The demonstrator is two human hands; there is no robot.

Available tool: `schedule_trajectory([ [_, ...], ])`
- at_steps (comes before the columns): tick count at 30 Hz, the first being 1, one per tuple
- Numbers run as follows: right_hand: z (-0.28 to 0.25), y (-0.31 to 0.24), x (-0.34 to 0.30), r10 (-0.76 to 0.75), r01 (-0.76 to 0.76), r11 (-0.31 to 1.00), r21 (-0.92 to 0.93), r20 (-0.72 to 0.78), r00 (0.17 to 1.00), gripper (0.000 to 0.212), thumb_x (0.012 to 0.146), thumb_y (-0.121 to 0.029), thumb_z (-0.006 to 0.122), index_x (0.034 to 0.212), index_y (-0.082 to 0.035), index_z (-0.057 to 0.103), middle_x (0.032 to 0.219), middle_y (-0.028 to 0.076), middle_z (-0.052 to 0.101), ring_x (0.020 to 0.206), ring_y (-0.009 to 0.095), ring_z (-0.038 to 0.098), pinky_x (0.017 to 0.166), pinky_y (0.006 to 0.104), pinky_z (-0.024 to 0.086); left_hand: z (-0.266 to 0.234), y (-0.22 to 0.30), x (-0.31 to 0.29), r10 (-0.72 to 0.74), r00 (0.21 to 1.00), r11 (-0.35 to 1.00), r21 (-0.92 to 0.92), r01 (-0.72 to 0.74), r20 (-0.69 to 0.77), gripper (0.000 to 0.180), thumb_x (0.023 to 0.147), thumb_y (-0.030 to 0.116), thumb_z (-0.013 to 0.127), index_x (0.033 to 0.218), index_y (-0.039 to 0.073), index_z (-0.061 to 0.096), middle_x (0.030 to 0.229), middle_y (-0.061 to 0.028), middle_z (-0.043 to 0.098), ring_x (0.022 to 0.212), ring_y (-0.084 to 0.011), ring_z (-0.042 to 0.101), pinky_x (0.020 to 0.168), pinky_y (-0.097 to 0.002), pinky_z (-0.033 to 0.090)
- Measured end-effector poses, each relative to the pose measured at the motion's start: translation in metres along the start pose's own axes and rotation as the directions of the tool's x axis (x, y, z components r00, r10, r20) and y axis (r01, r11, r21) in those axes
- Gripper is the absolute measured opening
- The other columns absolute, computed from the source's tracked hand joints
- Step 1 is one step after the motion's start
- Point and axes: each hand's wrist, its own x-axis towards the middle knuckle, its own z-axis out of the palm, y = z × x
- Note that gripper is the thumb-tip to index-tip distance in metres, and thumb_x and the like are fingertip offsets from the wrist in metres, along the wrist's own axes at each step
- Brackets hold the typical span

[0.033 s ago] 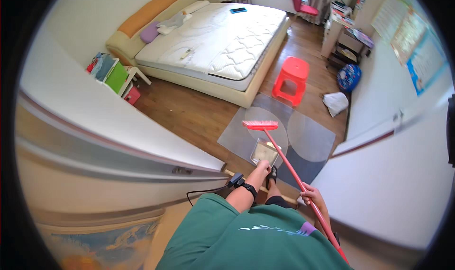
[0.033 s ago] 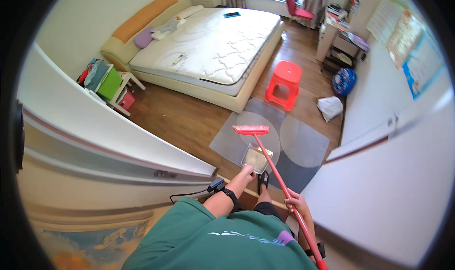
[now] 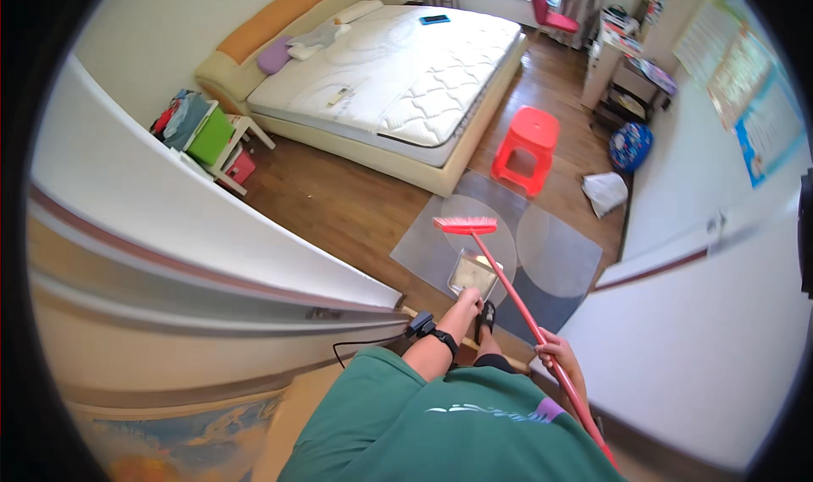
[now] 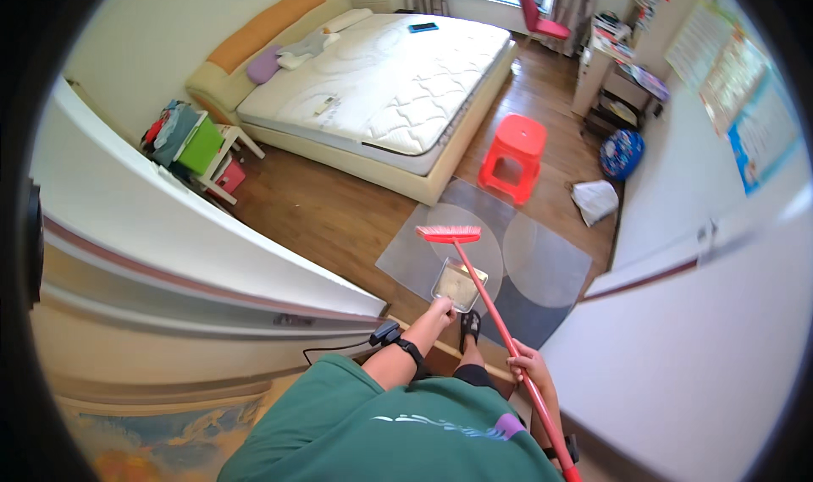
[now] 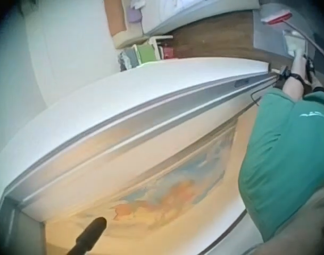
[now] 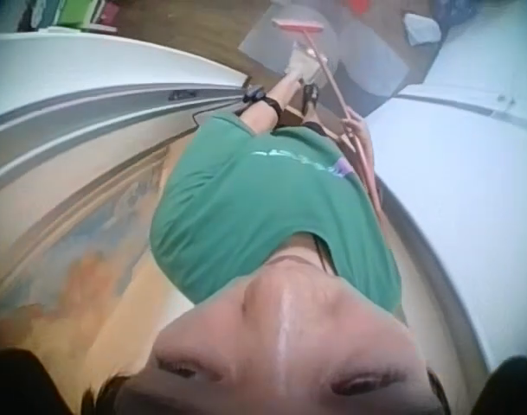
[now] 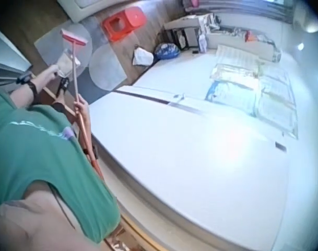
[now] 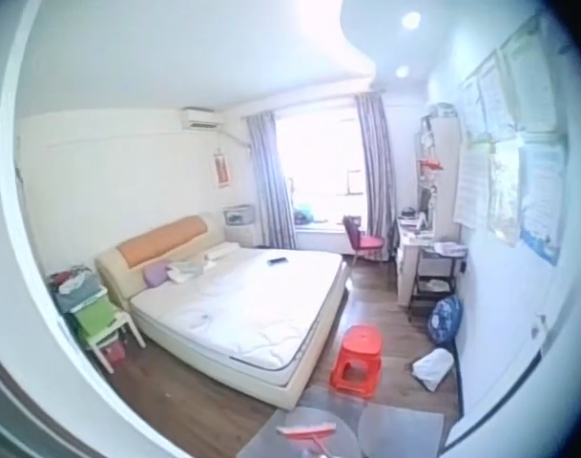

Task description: The recorder is sweeping the floor in a bedroom and a hallway.

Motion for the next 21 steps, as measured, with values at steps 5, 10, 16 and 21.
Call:
schedule_trajectory([
  [5, 0.011, -0.105, 0.093, 0.083, -0.077, 0.996, -0.048, 0.125, 0.989, 0.071, 0.081, 0.004, 0.061, 0.147, -0.001, 0.034, 0.072, 0.003, 0.053, 0.05, 0.007, 0.048, 0.04, 0.0191, 0.038, 0.021, 0.092, 0.038, -0.015, 0.993, 0.983, -0.185, -0.007, -0.117, 0.013, 0.092, 0.005, 0.045, 0.082, 0.011, 0.05, 0.066, 0.0001, 0.044, 0.045, -0.0079, 0.039, 0.035, -0.0189, 0.036],
  [10, 0.05, -0.183, 0.175, 0.178, -0.152, 0.976, -0.153, 0.177, 0.968, 0.066, 0.081, 0.007, 0.058, 0.143, 0.001, 0.037, 0.069, 0.0, 0.046, 0.048, 0.006, 0.043, 0.039, 0.0179, 0.034, 0.027, 0.175, 0.068, -0.011, 0.965, 0.907, -0.41, -0.1, -0.261, 0.01, 0.086, 0.002, 0.044, 0.082, 0.007, 0.051, 0.064, -0.0042, 0.044, 0.043, -0.0134, 0.041, 0.035, -0.0246, 0.035],
  [16, 0.128, -0.25, 0.284, 0.295, -0.209, 0.935, -0.287, 0.301, 0.907, 0.065, 0.081, 0.006, 0.058, 0.143, 0.0, 0.039, 0.072, 0.003, 0.052, 0.052, 0.008, 0.047, 0.042, 0.0196, 0.037, 0.024, 0.285, 0.116, -0.056, 0.897, 0.756, -0.606, -0.248, -0.438, 0.006, 0.082, 0.001, 0.046, 0.08, 0.004, 0.051, 0.062, -0.0095, 0.046, 0.042, -0.0209, 0.044, 0.034, -0.031, 0.034],
  [21, 0.202, -0.287, 0.367, 0.351, -0.193, 0.848, -0.493, 0.249, 0.903, 0.063, 0.082, 0.006, 0.056, 0.142, 0.001, 0.04, 0.074, 0.004, 0.054, 0.05, 0.007, 0.045, 0.042, 0.0187, 0.035, 0.008, 0.357, 0.135, -0.118, 0.887, 0.636, -0.72, -0.278, -0.447, 0.006, 0.079, 0.0, 0.046, 0.08, 0.003, 0.051, 0.061, -0.011, 0.046, 0.041, -0.0231, 0.044, 0.034, -0.033, 0.034],
])
